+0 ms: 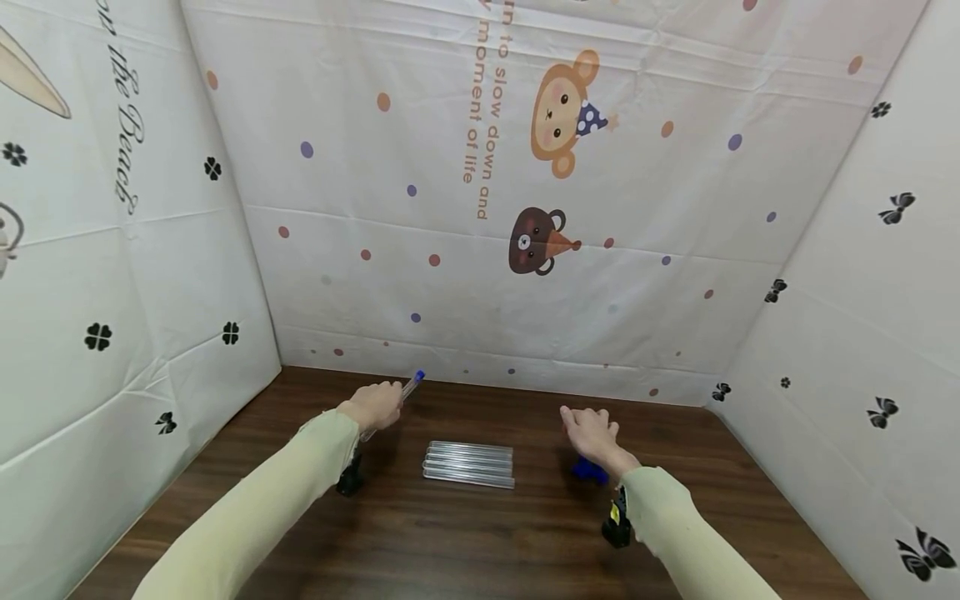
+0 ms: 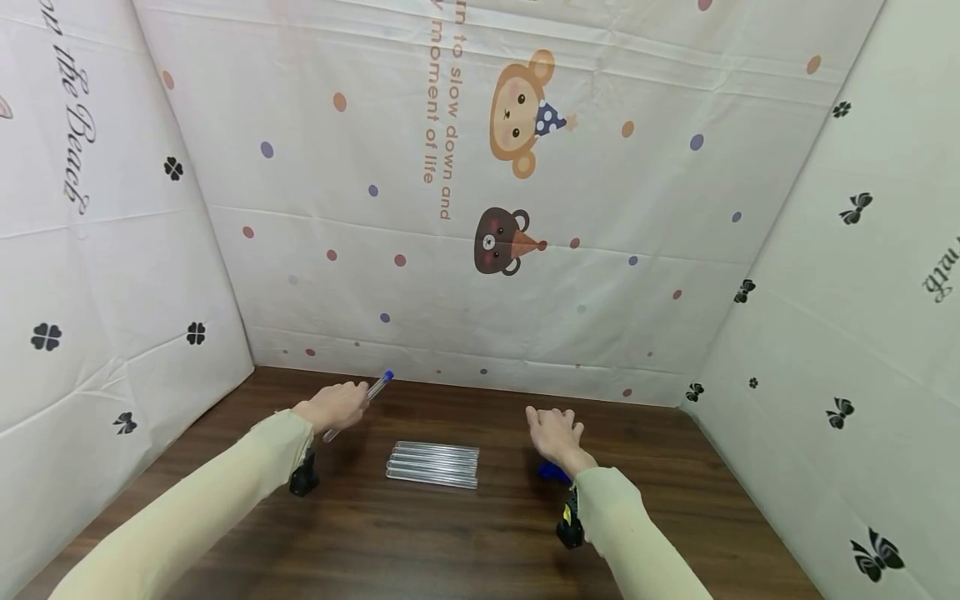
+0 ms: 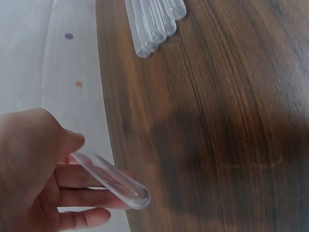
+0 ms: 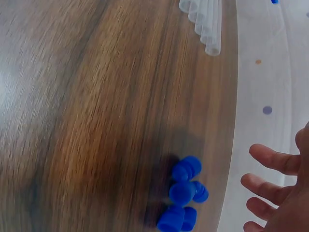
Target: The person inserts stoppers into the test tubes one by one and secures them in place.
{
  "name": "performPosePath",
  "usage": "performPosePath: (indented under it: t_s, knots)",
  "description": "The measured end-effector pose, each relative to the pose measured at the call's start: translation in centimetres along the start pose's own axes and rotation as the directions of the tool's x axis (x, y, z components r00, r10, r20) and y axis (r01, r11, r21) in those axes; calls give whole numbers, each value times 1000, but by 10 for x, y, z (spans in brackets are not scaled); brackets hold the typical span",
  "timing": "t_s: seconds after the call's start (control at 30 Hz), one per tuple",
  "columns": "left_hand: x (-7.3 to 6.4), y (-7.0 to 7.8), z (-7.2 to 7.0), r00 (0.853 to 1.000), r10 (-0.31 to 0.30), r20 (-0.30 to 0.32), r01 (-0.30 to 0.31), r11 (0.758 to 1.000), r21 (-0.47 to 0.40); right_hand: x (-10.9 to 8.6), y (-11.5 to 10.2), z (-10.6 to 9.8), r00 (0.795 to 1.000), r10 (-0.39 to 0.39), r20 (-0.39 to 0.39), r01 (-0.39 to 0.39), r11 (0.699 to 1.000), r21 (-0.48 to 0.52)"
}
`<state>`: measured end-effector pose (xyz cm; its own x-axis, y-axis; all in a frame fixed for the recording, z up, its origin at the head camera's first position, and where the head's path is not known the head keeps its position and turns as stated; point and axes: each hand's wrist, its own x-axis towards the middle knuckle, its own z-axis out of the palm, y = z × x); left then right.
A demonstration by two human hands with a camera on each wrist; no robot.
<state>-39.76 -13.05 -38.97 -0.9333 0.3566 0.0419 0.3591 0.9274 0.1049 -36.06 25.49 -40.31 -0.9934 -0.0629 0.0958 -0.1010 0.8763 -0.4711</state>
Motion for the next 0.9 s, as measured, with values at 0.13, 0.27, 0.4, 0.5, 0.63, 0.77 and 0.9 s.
performPosePath:
  t_s: [0.13,0.27,0.4,0.5,0.63,0.77,0.9]
  knots:
    - [-1,-11,1,997,-49,51,49,999,6,-1,5,-3,1000,12,1,-12,1000,-17]
    - [-5,-18,3,994,-69,84,66,997,32,-2,9,-6,1000,18,-5,-18,999,-34]
    - [-8,-20,2,992,-78,97,72,995,68,-4,11,-8,1000,13,-11,-13,999,-46]
    - [-10,-20,1,991,-85,106,76,993,85,-5,13,-8,1000,13,-12,-13,999,-48]
    - [-11,-21,2,989,-92,118,82,993,87,-5,15,-9,1000,25,-8,-25,998,-53]
    - [-13,-24,5,987,-108,122,96,991,98,-5,17,-11,999,33,-4,-33,997,-66]
    - [-15,-27,9,980,-131,148,117,988,102,-6,21,-12,999,36,0,-36,997,-75]
